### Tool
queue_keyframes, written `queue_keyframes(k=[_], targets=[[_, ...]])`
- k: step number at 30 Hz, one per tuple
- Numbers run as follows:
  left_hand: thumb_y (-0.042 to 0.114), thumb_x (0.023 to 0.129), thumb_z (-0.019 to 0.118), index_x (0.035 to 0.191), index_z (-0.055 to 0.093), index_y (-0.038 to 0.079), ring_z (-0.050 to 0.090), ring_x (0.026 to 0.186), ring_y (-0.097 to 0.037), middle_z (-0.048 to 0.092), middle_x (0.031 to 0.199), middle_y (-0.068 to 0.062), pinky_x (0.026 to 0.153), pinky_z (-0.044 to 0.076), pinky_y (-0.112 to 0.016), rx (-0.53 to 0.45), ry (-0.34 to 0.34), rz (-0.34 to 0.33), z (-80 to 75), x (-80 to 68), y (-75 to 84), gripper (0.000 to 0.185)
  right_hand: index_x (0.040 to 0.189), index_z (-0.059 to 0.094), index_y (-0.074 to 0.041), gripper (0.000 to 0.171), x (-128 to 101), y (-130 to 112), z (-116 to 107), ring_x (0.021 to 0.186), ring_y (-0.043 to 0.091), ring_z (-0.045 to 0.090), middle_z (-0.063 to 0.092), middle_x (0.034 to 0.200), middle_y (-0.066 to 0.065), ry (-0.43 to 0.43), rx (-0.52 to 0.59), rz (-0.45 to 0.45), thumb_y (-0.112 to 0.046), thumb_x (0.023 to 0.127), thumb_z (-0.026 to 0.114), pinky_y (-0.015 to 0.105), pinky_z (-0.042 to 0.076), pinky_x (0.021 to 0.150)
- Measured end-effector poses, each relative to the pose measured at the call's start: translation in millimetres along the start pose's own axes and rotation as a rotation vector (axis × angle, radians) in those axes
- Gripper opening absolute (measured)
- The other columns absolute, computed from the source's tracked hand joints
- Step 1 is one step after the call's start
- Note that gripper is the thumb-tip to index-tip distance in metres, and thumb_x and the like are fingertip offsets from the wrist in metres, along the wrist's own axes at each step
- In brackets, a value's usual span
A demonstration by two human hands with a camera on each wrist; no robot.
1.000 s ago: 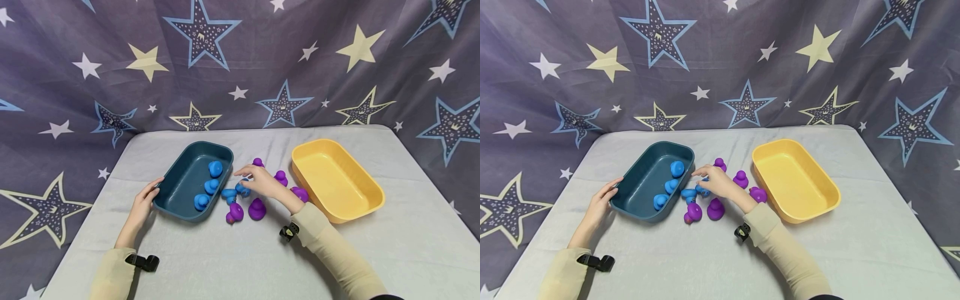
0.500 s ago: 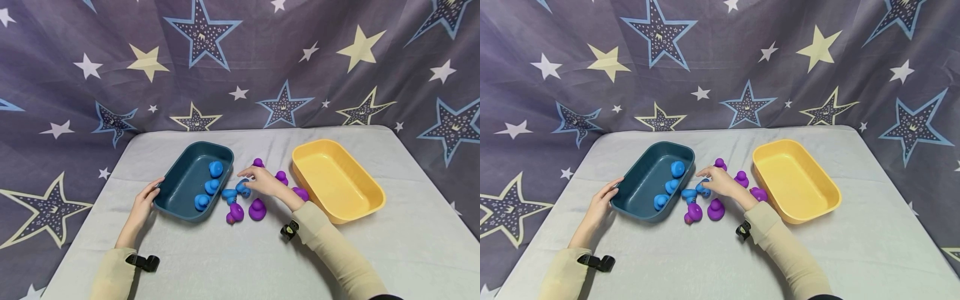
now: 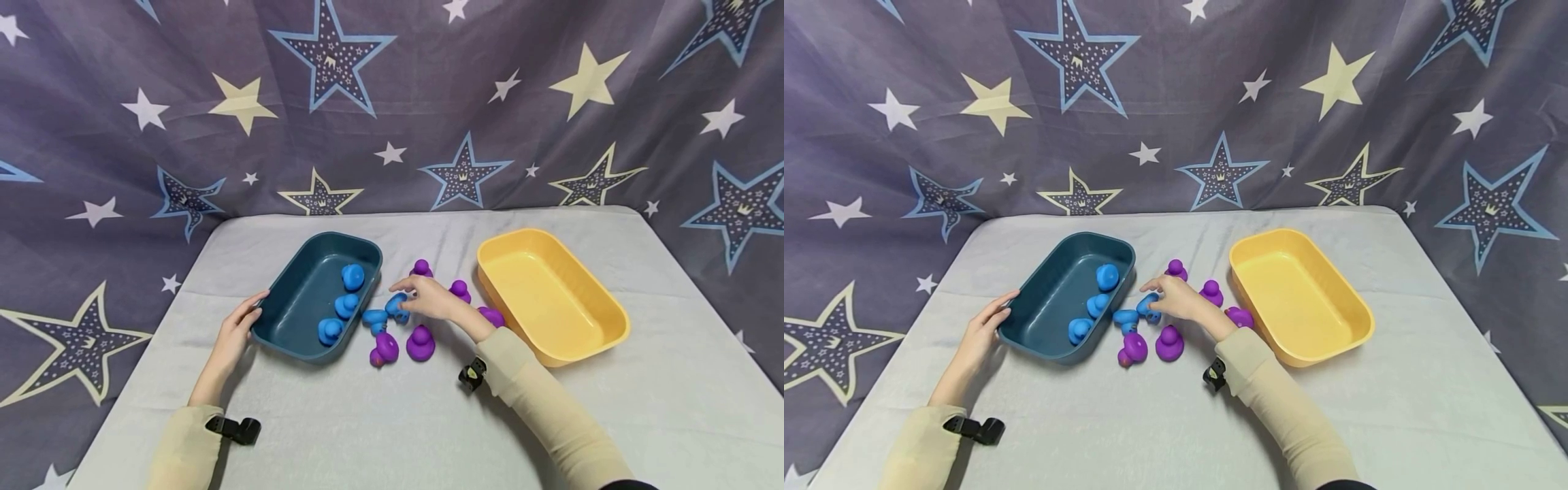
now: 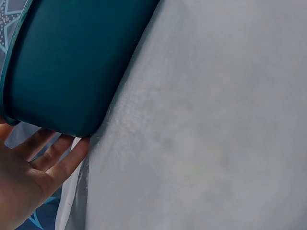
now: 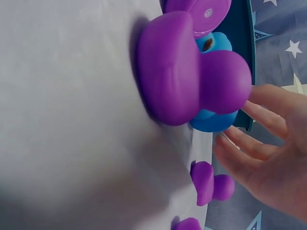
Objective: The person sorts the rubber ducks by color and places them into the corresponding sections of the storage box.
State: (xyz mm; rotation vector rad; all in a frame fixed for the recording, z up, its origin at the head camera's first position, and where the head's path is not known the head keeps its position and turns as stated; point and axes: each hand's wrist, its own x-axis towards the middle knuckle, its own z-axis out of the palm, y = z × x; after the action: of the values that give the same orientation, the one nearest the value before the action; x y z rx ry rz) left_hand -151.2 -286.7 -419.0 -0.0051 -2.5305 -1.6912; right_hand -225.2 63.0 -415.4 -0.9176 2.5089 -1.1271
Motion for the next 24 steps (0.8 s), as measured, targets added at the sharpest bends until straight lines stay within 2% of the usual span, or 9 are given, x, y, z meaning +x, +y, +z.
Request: queue_keyframes(k=[6,9,13,16,24], targets=[[0.014,0.094,0.041,0.127,0.042,-0.003,0.030,0.047,-0.005,0.045,0.091,-0.004,0.045,0.031,-0.030,-0.006,-0.003,-0.010,0.2,0.0,-0.8,0.037,0.115,0.056,0.004,0.037,-0.6,1.0,0.4,0.103,0.031,0.051,0.055,0.107,0.017,-0.027,0.023,0.011,-0.004,0.079,0.062,0.040,0.044,0.083],[0.014,0.094,0.041,0.128,0.042,-0.002,0.036,0.055,-0.005,0.046,0.093,-0.002,0.048,0.034,-0.027,0.000,-0.005,-0.011,0.0,-0.2,-1.5,0.037,0.115,0.056,0.003,0.038,-0.3,1.4,0.4,0.101,0.029,0.053,0.057,0.107,0.016,-0.032,0.009,0.002,-0.006,0.079,0.062,0.038,0.044,0.082],[0.014,0.094,0.041,0.128,0.042,-0.002,0.036,0.054,-0.003,0.046,0.093,-0.002,0.047,0.035,-0.025,-0.004,-0.004,-0.011,-0.2,-0.5,-1.6,0.037,0.114,0.056,0.002,0.038,0.6,2.9,1.5,0.095,0.024,0.054,0.059,0.106,0.013,-0.034,-0.010,0.003,-0.009,0.079,0.064,0.033,0.045,0.079],[0.013,0.094,0.041,0.127,0.043,-0.003,0.031,0.046,-0.003,0.045,0.092,-0.002,0.044,0.033,-0.026,-0.010,0.000,-0.013,-0.1,-0.7,-1.1,0.037,0.114,0.057,0.002,0.038,1.2,4.3,2.8,0.092,0.023,0.055,0.059,0.102,0.011,-0.035,-0.017,0.010,-0.010,0.079,0.065,0.029,0.045,0.077],[0.013,0.094,0.041,0.127,0.042,-0.003,0.032,0.050,-0.004,0.046,0.093,-0.001,0.047,0.034,-0.026,-0.001,0.003,-0.011,-0.1,-0.6,0.7,0.037,0.112,0.058,0.001,0.036,2.1,5.8,5.1,0.086,0.021,0.055,0.060,0.100,0.009,-0.038,-0.024,0.014,-0.009,0.078,0.065,0.025,0.044,0.071]])
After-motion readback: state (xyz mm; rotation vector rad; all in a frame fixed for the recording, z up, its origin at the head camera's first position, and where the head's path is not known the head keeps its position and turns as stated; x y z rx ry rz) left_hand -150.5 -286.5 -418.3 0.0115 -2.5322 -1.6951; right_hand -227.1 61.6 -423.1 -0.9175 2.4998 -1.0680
